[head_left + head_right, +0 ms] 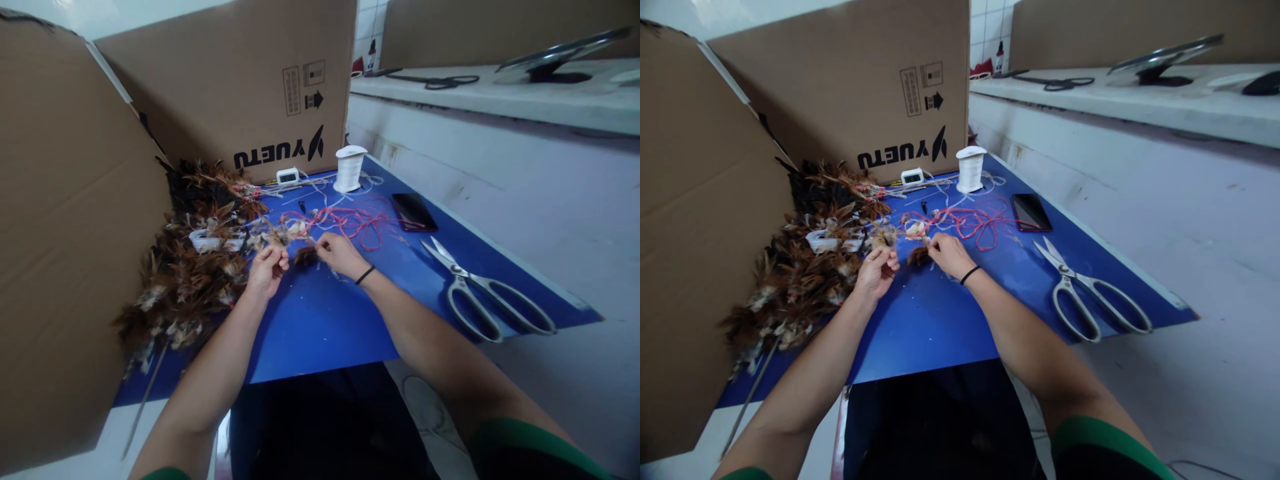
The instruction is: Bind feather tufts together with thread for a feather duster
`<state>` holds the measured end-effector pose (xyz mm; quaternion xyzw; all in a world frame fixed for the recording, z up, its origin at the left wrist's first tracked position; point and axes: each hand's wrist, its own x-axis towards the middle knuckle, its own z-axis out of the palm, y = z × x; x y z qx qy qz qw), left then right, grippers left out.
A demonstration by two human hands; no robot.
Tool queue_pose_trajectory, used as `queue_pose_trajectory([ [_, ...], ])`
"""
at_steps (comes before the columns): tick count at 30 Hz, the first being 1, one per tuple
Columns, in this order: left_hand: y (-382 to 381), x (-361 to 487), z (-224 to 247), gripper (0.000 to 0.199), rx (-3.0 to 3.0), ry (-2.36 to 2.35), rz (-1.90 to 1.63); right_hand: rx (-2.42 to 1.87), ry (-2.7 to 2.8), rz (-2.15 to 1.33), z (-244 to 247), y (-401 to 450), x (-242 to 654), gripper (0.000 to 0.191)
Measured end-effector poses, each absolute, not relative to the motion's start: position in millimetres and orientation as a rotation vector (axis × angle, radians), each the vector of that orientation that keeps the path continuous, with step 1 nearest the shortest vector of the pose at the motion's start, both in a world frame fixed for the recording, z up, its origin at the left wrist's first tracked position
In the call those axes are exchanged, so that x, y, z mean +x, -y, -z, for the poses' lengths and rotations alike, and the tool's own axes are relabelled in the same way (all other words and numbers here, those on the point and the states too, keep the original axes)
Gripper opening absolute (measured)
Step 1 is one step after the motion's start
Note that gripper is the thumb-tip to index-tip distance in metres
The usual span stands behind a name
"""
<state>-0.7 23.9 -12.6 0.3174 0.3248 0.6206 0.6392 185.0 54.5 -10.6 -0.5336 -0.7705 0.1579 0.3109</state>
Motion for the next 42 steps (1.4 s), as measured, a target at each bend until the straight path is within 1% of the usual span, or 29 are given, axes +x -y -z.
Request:
queue_pose_trajectory([
  [8, -24, 0, 13, 0.026, 0.71, -0.738, -1.405, -1.217, 1.664, -0.741, 22, -64, 190, 0.006],
  [15, -21, 2, 12, 0.028, 0.724, -0.724, -1.373, -1.125, 1.405, -1.119, 10, -58, 186, 0.028],
  [18, -19, 4, 11, 0.03, 0.733, -0.739, -1.358, -1.072, 1.269, -1.197, 3, -53, 184, 0.027],
  [22, -18, 5, 11, 0.033, 0.754, -0.749, -1.324, -1.01, 1.208, -1.219, -2, -50, 182, 0.023],
  [27, -18, 4, 14, 0.032, 0.804, -0.763, -1.295, -0.948, 1.203, -1.228, -6, -47, 182, 0.026],
  [32, -18, 5, 15, 0.032, 0.858, -0.797, -1.273, -0.918, 1.275, -1.125, -7, -46, 181, 0.024],
  [38, -16, 8, 16, 0.031, 0.876, -0.794, -1.251, -0.949, 1.379, -1.103, -8, -41, 178, 0.019],
  [42, -15, 10, 20, 0.031, 0.89, -0.812, -1.167, -0.982, 1.453, -1.087, -10, -38, 175, 0.017],
])
